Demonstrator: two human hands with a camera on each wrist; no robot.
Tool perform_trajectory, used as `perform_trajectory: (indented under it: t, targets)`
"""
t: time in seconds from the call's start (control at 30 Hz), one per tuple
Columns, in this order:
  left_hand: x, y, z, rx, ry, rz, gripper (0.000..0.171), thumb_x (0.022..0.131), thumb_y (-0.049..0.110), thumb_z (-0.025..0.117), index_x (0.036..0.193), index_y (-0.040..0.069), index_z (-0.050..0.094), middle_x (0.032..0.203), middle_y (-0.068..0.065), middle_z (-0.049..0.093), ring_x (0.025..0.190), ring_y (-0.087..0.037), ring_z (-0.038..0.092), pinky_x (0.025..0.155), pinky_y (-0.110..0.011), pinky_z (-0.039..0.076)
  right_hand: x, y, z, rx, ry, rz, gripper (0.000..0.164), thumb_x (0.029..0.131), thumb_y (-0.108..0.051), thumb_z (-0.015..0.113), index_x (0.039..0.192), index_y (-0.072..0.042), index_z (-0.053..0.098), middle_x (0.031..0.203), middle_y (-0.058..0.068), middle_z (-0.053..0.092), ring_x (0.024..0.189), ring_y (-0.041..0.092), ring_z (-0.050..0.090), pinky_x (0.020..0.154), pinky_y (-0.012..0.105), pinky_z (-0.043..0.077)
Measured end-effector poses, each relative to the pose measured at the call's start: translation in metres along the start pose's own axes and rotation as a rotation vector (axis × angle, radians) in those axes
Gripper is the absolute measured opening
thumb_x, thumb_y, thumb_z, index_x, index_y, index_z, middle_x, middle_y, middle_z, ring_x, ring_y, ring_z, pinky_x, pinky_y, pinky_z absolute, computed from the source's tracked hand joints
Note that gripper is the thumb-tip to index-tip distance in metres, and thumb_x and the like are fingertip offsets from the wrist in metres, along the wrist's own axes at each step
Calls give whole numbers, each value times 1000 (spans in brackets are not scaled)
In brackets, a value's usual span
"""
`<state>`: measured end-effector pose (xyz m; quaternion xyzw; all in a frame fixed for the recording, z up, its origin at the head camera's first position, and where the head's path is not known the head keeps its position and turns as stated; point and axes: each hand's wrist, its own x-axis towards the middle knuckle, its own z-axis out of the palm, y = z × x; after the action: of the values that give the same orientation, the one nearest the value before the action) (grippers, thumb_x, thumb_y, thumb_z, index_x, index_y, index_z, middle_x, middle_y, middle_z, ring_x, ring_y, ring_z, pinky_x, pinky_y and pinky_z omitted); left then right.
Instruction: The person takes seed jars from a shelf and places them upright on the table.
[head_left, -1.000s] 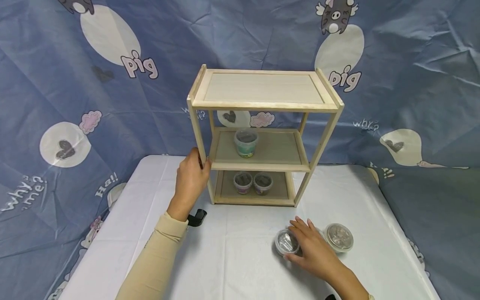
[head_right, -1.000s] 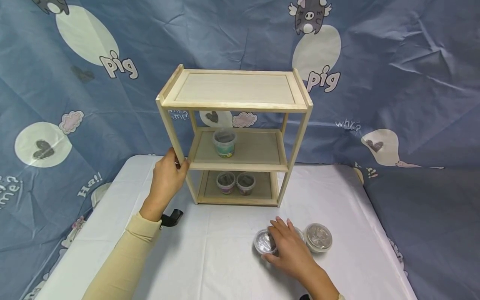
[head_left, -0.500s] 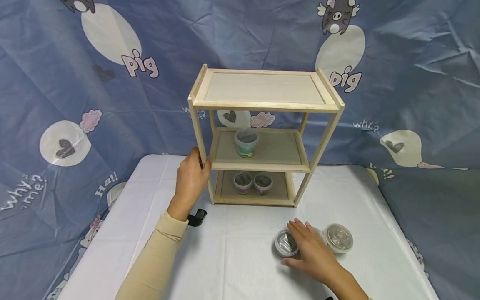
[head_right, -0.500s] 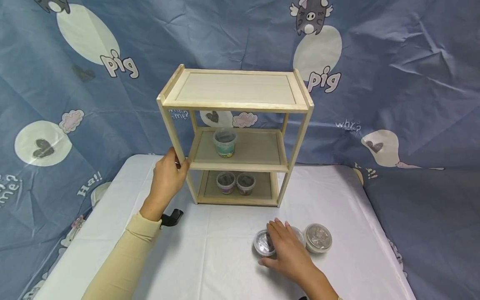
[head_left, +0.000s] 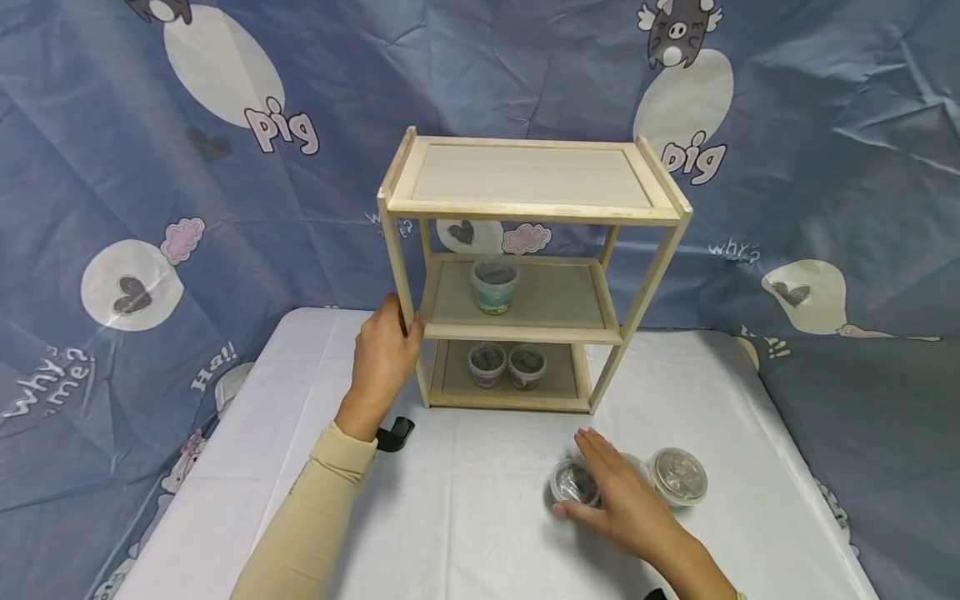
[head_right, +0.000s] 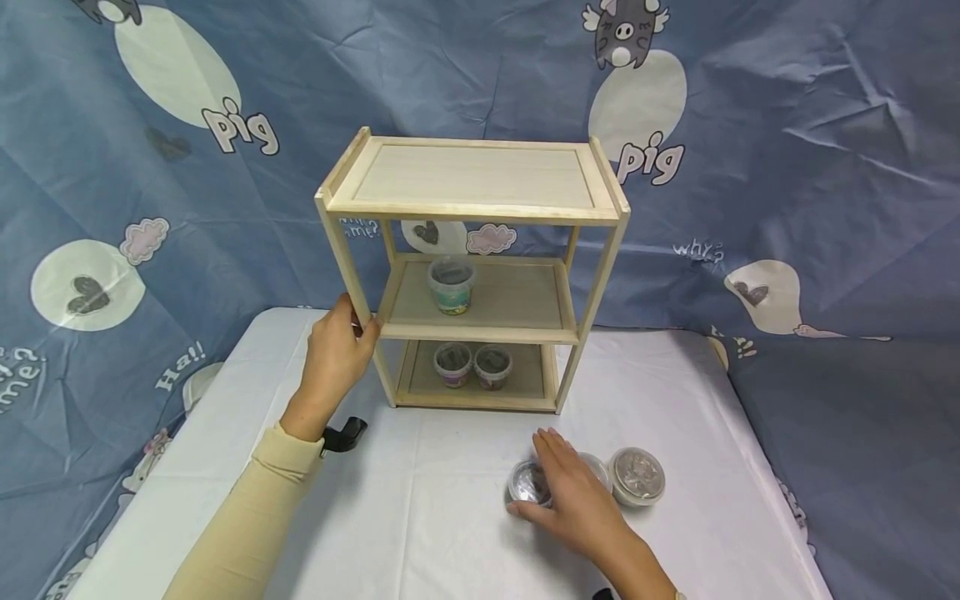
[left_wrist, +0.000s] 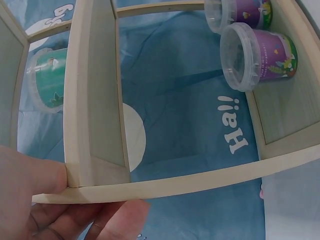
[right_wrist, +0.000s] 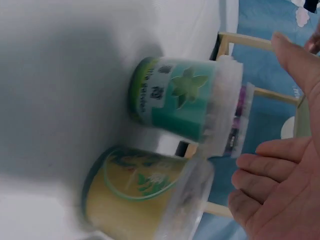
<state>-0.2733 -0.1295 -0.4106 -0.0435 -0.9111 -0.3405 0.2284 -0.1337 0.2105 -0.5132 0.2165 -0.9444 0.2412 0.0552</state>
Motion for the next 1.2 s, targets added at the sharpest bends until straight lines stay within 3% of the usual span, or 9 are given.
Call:
perform_trajectory:
  t: [0.4, 0.67, 0.87, 1.03, 1.2]
  targets:
    - [0, -1, -1, 6, -2, -8, 21, 103, 21, 66, 103, 1, 57, 82, -13, 61, 64, -32, 64, 54, -47, 52, 20, -29, -32, 168, 2, 52, 104, 86, -61, 80, 164, -9, 33, 165, 15, 37, 149, 36, 38, 112, 57, 40]
    - [1, 0, -1, 8, -5, -12, 20, 103, 19, 65, 104, 1, 57, 82, -13, 61, 64, -32, 64, 54, -47, 52, 46, -60, -58, 253, 83, 22, 107, 85, -51, 85, 167, -23, 24, 167, 11, 33, 146, 38, 42, 111, 62, 40]
    - [1, 0, -2, 7, -14, -11, 19, 104, 17, 64, 106, 0, 58, 82, -13, 60, 64, -32, 64, 52, -45, 53, 77, -72, -70, 278, 139, 3, 109, 84, -53, 85, 168, -21, 23, 169, 8, 29, 152, 36, 33, 115, 63, 33]
    - [0, 1, -1, 3, -45, -14, 20, 105, 18, 62, 109, -1, 57, 83, -14, 61, 64, -30, 64, 51, -43, 53, 107, -73, -75, 292, 204, 5, 108, 86, -48, 86, 167, -14, 23, 168, 12, 30, 152, 35, 33, 117, 60, 32]
    - [0, 1, -2, 15, -33, -19, 19, 105, 18, 63, 107, 0, 57, 83, -13, 61, 63, -30, 64, 51, -43, 52, 140, -76, -78, 306, 231, 32, 108, 88, -51, 84, 166, -8, 22, 168, 13, 30, 151, 36, 34, 117, 58, 33]
